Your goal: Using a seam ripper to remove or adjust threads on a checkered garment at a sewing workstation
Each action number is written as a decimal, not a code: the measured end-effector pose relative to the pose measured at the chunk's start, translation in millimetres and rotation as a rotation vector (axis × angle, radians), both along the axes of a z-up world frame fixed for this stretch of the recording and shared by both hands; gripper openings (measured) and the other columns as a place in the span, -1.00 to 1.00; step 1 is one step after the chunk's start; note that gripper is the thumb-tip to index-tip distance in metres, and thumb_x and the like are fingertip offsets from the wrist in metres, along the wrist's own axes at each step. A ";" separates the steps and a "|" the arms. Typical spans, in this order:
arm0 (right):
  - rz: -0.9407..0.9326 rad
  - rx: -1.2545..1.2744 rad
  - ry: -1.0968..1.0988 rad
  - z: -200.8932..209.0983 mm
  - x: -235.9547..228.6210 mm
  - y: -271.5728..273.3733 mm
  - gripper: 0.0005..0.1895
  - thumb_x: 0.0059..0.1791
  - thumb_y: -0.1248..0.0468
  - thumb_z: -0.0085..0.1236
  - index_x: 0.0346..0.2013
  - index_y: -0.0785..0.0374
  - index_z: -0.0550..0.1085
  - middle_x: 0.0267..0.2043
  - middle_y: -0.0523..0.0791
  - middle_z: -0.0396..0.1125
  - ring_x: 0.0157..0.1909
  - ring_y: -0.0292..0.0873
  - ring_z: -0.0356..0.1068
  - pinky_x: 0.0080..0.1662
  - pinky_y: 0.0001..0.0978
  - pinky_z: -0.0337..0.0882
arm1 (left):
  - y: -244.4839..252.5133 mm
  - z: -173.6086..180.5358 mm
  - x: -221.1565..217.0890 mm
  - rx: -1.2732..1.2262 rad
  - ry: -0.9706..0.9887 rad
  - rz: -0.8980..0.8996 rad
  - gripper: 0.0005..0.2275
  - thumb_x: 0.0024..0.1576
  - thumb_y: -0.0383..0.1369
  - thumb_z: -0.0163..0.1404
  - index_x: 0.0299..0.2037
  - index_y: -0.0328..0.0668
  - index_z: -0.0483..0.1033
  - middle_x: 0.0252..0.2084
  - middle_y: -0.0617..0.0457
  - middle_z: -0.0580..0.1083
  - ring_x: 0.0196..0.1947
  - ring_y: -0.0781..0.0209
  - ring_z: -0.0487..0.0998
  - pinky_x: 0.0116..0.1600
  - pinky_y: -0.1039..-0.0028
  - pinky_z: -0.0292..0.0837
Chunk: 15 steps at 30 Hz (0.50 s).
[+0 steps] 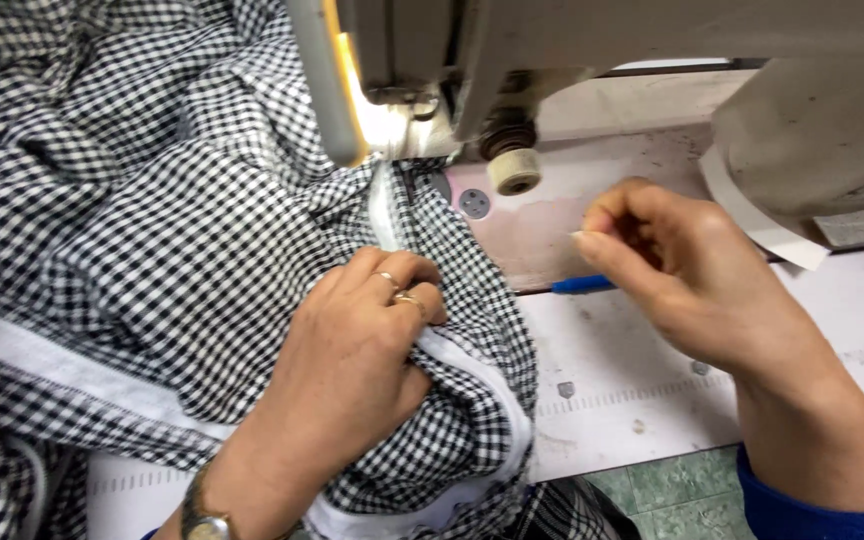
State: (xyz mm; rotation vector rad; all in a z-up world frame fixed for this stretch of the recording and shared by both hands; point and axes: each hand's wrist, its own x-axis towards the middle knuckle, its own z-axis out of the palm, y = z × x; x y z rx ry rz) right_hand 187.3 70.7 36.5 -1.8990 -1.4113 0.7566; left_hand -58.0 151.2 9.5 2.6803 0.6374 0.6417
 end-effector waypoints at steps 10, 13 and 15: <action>-0.063 0.001 -0.174 3.4 31.6 -60.7 -0.88 -0.01 0.25 0.06 -0.42 0.19 0.41 -0.56 -0.25 0.20 -0.56 -0.35 0.02 -0.48 -0.48 0.10 | -38.5 47.5 8.9 -0.040 -0.005 0.032 -0.60 -0.09 -0.40 -0.02 0.03 -0.15 0.40 0.07 -0.10 0.36 0.06 -0.06 0.31 0.12 0.09 0.23; 0.116 0.104 -0.138 -0.2 10.9 -51.3 -0.89 -0.01 0.24 0.00 -0.40 0.17 0.39 -0.45 -0.20 0.37 -0.44 -0.31 0.35 -0.35 -0.50 0.36 | -78.6 35.7 49.3 0.232 -0.026 0.190 -0.93 -0.05 -0.48 -0.04 -0.52 -0.17 0.51 -0.55 -0.05 0.41 -0.67 -0.03 0.31 -0.69 0.11 0.05; 0.260 0.177 -0.073 -9.0 -3.0 -42.2 -0.96 -0.01 0.30 -0.02 -0.35 0.17 0.35 -0.38 -0.21 0.33 -0.35 -0.30 0.28 -0.29 -0.48 0.26 | -104.7 24.6 62.9 0.280 0.218 0.303 -0.39 -0.24 0.30 0.17 -0.31 -0.03 0.37 -0.35 0.08 0.31 -0.34 0.07 0.29 -0.32 0.25 0.11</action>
